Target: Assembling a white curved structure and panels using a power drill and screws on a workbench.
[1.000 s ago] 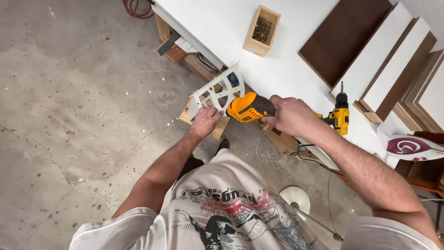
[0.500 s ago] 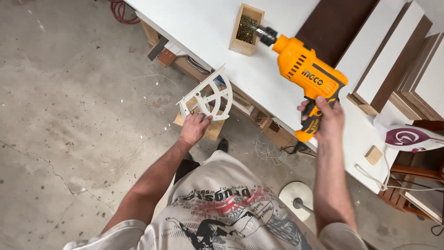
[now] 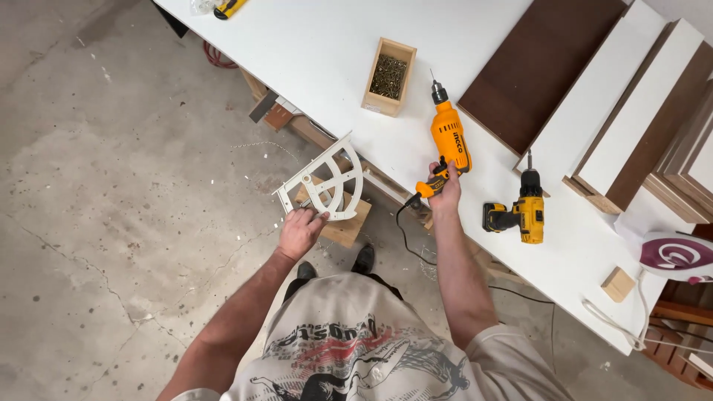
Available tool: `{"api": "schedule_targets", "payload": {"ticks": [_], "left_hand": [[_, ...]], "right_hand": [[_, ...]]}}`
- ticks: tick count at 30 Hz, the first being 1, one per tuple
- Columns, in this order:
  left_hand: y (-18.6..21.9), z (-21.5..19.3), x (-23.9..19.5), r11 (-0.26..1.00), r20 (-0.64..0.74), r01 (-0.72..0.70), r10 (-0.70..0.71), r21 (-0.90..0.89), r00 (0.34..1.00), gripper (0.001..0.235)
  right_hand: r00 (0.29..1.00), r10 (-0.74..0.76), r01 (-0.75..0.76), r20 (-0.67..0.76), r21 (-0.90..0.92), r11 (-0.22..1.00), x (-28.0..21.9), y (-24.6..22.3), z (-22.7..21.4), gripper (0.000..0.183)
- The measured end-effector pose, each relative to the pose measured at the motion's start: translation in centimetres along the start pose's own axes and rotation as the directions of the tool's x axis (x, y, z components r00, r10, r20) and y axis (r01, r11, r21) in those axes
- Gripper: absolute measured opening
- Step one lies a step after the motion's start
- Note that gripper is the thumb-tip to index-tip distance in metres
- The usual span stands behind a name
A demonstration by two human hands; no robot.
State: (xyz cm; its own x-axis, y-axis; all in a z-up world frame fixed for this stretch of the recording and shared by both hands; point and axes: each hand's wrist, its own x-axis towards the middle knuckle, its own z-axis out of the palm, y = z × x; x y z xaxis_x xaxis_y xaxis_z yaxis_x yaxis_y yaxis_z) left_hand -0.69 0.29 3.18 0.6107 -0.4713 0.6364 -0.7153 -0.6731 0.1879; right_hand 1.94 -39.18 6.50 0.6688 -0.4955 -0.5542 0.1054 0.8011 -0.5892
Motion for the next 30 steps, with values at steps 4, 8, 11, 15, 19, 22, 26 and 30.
{"api": "schedule_targets", "payload": {"ticks": [4,8,11,15,19,22,26,30], "left_hand": [[0.0,0.0,0.3,1.0,-0.008,-0.002,0.001,-0.014,1.0,0.016],[-0.1,0.1,-0.1,1.0,0.023,0.001,-0.001,-0.015,1.0,0.015],[-0.1,0.3,0.0,1.0,0.028,0.009,-0.009,-0.016,1.0,0.015],[-0.1,0.1,0.2,1.0,0.042,0.02,-0.02,-0.008,0.999,0.016],[0.3,-0.9,0.7,0.999,0.098,0.034,-0.032,-0.021,0.995,0.013],[0.1,-0.6,0.7,0.999,0.071,0.029,-0.028,-0.021,0.997,0.014],[0.1,-0.5,0.4,0.999,0.076,0.032,-0.03,-0.023,0.997,0.014],[0.1,-0.8,0.6,0.999,0.05,0.021,-0.02,-0.025,0.999,0.015]], "right_hand": [[1.0,0.021,-0.021,-0.001,-0.004,1.0,4.4,0.2,0.2,0.037],[1.0,0.012,-0.012,0.014,-0.053,0.999,7.0,0.4,1.0,0.038],[1.0,-0.002,0.003,0.003,-0.119,0.993,7.1,0.2,1.9,0.04],[0.997,-0.031,-0.016,-0.071,-0.576,0.817,4.1,-1.3,4.3,0.058],[0.998,-0.045,-0.032,-0.041,-0.982,0.185,5.5,-3.7,3.3,0.081],[0.995,-0.08,0.022,0.053,-0.938,-0.347,7.6,-4.7,5.3,0.064],[0.798,-0.085,0.491,0.597,-0.725,-0.483,12.0,-1.3,12.6,0.022],[0.609,-0.039,0.707,0.792,-0.565,-0.425,20.9,3.8,17.2,0.023]]}}
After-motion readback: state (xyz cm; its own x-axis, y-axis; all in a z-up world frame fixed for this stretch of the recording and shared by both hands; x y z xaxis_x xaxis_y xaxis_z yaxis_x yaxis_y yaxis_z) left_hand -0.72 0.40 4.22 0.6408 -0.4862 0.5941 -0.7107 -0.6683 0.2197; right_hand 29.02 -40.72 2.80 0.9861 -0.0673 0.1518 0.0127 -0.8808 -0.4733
